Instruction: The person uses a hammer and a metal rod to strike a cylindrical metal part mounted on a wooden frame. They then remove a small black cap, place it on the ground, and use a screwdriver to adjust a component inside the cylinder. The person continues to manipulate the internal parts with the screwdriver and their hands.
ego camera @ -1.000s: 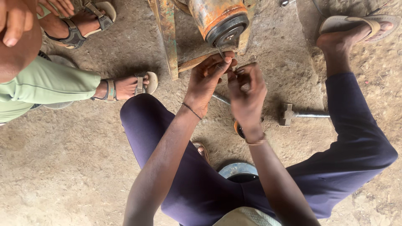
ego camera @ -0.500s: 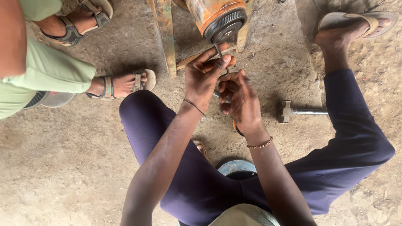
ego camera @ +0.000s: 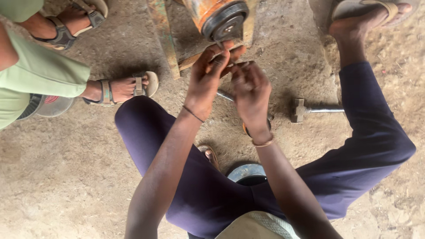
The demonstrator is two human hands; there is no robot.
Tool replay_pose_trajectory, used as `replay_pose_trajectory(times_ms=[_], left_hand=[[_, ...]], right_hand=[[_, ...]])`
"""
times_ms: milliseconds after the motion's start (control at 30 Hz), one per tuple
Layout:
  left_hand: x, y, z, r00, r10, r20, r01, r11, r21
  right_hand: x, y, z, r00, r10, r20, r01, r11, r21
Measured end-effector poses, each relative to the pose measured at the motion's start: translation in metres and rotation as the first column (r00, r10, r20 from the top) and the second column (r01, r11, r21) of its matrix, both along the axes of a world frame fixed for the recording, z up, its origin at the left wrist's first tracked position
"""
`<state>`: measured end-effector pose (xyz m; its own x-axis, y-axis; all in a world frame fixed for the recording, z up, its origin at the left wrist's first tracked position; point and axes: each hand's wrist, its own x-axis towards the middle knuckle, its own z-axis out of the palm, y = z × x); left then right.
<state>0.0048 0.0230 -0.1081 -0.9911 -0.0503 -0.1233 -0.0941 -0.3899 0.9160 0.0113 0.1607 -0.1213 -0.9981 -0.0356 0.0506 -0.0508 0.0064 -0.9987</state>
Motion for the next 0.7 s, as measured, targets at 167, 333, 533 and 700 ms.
replay_pose_trajectory(times_ms=[167, 333, 533, 700], left_hand=[[-0.003, 0.002, -0.007, 0.993, 0.1, 0.063, -0.101, 0.995, 0.013], [-0.005, 0.002, -0.009, 0.99, 0.135, 0.044, -0.136, 0.991, 0.01], [-0.002, 0.002, 0.002, 0.996, 0.023, -0.09, -0.011, 0.992, 0.127], [-0.001, -0.003, 0.009, 0.999, -0.036, -0.02, 0.036, 0.999, 0.02]], right_hand=[[0.001, -0.001, -0.013, 0.902, 0.035, -0.43, 0.161, 0.898, 0.409], [0.009, 0.005, -0.002, 0.993, -0.015, 0.118, 0.023, 0.997, -0.07], [0.015, 0.005, 0.019, 0.939, 0.119, 0.322, -0.004, 0.942, -0.336], [0.003, 0.008, 0.024, 0.812, 0.314, 0.493, -0.021, 0.859, -0.512]])
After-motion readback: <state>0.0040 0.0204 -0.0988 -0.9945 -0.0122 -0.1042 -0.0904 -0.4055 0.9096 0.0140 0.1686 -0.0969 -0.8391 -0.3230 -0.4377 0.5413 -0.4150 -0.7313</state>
